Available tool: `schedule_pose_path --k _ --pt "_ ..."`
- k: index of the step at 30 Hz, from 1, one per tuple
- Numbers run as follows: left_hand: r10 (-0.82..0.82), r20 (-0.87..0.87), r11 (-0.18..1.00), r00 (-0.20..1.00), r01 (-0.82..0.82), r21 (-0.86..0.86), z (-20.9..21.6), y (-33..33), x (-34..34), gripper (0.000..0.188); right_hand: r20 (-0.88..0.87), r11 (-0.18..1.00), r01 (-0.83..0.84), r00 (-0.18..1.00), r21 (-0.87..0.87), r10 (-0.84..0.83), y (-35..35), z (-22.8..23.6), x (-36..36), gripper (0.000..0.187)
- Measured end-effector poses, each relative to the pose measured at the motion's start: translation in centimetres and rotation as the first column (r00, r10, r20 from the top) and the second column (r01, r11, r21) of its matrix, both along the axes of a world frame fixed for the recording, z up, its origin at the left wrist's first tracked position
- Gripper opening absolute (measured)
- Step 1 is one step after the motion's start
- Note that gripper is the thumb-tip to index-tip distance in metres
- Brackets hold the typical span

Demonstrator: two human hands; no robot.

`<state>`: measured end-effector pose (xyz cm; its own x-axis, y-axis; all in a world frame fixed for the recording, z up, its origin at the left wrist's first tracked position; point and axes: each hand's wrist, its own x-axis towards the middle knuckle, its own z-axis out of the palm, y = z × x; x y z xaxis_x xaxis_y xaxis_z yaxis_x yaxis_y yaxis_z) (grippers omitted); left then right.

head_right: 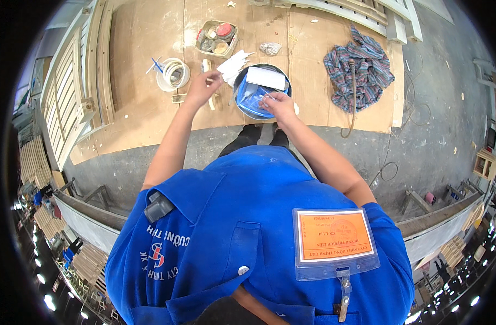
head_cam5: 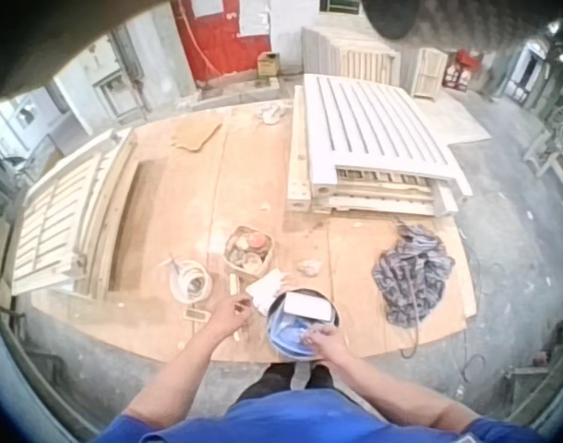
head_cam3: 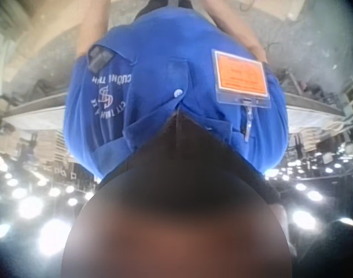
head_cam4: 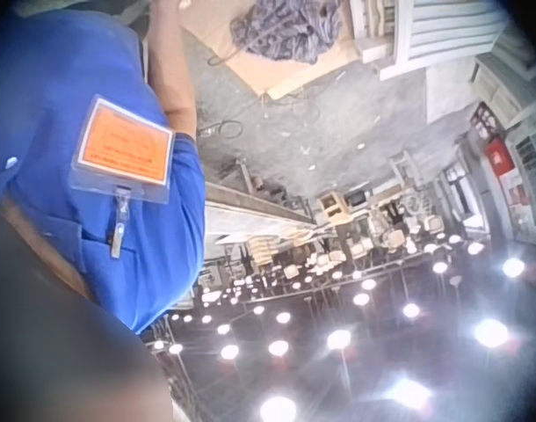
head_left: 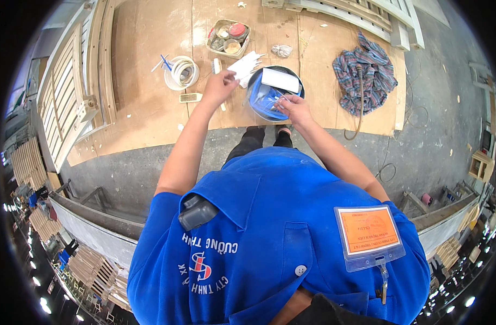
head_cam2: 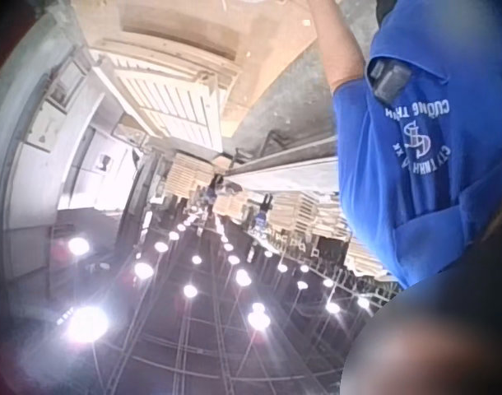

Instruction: The person retrieves small white items from a wall-mounted cabinet, walks through a workshop, and places them into a bucket. They then open a cardboard box, remove a black cap and several plastic-wrapped items, and place them on a table.

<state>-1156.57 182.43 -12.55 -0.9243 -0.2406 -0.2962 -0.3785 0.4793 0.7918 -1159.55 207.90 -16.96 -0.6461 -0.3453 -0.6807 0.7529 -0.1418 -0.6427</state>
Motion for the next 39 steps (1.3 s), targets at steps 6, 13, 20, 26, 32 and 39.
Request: schedule_pose_path --k 6,13,20,26,32,39 --pt "-0.026 0.015 0.999 1.0 0.027 -0.025 0.9 2.7 5.0 0.028 -0.354 0.839 -0.301 0.803 0.453 0.479 -0.9 -2.9 0.9 0.034" --pt "-0.181 -0.017 0.981 0.983 0.179 -0.077 0.7 5.7 6.4 0.023 -0.56 0.705 -0.336 0.436 0.625 0.705 0.1 -2.3 0.5 0.045" --pt "-0.21 -0.092 0.929 0.973 0.17 -0.33 -0.4 7.5 4.3 0.018 -0.422 0.499 -0.266 0.3 0.824 0.856 1.8 2.0 -0.9 0.032" --pt "-0.173 0.039 0.786 0.984 0.162 -0.596 -1.4 9.3 3.7 0.022 -0.347 0.375 -0.014 0.346 0.927 0.871 4.2 3.6 -1.1 0.023" --pt "-0.087 0.036 0.915 0.996 0.094 -0.392 -2.5 6.8 2.5 0.026 -0.236 0.302 -0.17 0.322 0.938 0.917 4.8 2.5 -1.1 0.027" --pt "-0.274 -0.053 0.861 0.96 0.22 -0.459 -6.2 1.0 -3.1 0.048 -0.15 0.199 -0.157 0.278 0.967 0.949 4.9 2.5 -2.6 0.038"
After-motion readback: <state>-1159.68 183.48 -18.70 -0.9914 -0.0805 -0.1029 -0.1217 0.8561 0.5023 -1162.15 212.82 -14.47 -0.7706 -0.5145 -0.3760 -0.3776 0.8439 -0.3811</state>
